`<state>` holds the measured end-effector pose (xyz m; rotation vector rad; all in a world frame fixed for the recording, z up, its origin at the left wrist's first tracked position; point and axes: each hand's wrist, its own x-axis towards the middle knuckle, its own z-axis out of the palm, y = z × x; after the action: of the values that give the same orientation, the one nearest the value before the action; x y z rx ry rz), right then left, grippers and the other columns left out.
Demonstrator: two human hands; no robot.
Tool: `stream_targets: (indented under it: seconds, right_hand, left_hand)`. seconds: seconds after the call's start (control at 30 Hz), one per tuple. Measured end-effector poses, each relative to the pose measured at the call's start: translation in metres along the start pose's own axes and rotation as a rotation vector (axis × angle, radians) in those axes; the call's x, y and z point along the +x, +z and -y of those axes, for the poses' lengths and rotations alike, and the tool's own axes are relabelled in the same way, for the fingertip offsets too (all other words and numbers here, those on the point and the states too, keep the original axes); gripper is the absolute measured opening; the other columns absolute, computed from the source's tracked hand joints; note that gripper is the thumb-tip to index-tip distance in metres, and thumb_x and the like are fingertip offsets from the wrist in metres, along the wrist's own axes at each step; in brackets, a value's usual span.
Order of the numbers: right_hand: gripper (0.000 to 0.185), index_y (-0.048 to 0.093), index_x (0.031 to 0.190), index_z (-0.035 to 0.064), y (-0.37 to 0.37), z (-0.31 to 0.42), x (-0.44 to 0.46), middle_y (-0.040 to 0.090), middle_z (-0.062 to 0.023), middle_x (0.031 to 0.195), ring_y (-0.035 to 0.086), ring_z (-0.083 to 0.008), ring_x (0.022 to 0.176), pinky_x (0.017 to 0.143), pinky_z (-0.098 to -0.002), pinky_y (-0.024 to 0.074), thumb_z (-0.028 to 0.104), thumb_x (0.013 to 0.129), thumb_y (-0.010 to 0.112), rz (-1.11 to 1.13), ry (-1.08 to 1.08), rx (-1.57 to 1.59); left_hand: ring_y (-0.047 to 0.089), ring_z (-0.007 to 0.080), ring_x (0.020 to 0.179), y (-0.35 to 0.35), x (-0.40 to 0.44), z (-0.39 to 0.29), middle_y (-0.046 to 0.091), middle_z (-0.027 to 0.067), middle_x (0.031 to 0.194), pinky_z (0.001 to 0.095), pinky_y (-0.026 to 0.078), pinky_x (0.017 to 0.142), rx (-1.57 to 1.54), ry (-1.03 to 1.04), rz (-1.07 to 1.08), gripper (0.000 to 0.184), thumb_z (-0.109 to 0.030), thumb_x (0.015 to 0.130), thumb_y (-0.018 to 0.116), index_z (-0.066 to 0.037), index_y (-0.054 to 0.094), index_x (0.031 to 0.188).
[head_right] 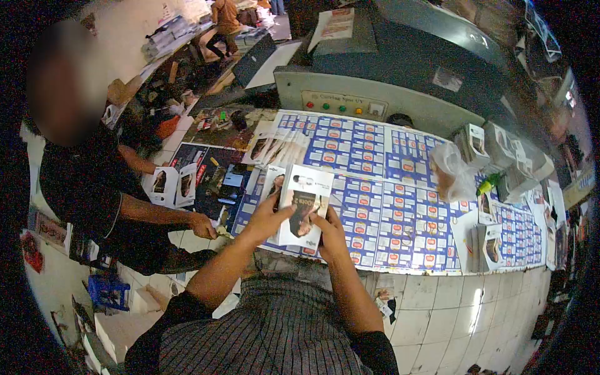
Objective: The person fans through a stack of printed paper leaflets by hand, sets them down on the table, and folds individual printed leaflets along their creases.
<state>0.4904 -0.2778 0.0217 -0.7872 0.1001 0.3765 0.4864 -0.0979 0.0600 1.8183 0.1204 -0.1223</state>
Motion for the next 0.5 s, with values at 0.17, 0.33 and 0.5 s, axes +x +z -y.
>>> stream_targets:
  seconds: [0.17,0.33,0.5]
  right_hand:
    - [0.044,0.05,0.126,-0.0043,0.019,-0.012,0.049,0.065,-0.0114,0.107,0.066,-0.0206,0.088,0.077,-0.0328,0.0538,0.011,0.087,0.064,0.014,0.142,-0.051]
    - [0.053,0.047,0.134,0.0029,0.017,-0.046,0.081,0.062,-0.0137,0.113,0.062,-0.0227,0.095,0.08,-0.0386,0.0513,0.02,0.086,0.065,-0.056,0.332,-0.436]
    - [0.058,0.039,0.137,0.008,0.015,-0.078,0.092,0.058,-0.0111,0.112,0.059,-0.0223,0.095,0.082,-0.039,0.048,0.018,0.085,0.059,-0.204,0.313,-0.375]
  left_hand:
    - [0.063,0.0282,0.108,-0.039,0.033,0.018,0.065,0.0189,0.117,0.0371,0.046,0.094,0.011,-0.166,-0.07,0.052,-0.034,0.089,0.063,-0.001,0.058,0.128]
    - [0.058,0.0254,0.115,-0.052,0.057,0.095,0.062,0.018,0.124,0.0371,0.042,0.098,0.309,-0.295,-0.128,0.059,-0.04,0.088,0.065,-0.001,0.055,0.131]
    - [0.058,0.0218,0.112,-0.06,0.048,0.087,0.063,0.014,0.122,0.0352,0.043,0.094,-0.246,-0.496,0.053,0.066,-0.045,0.085,0.068,0.002,0.055,0.13]
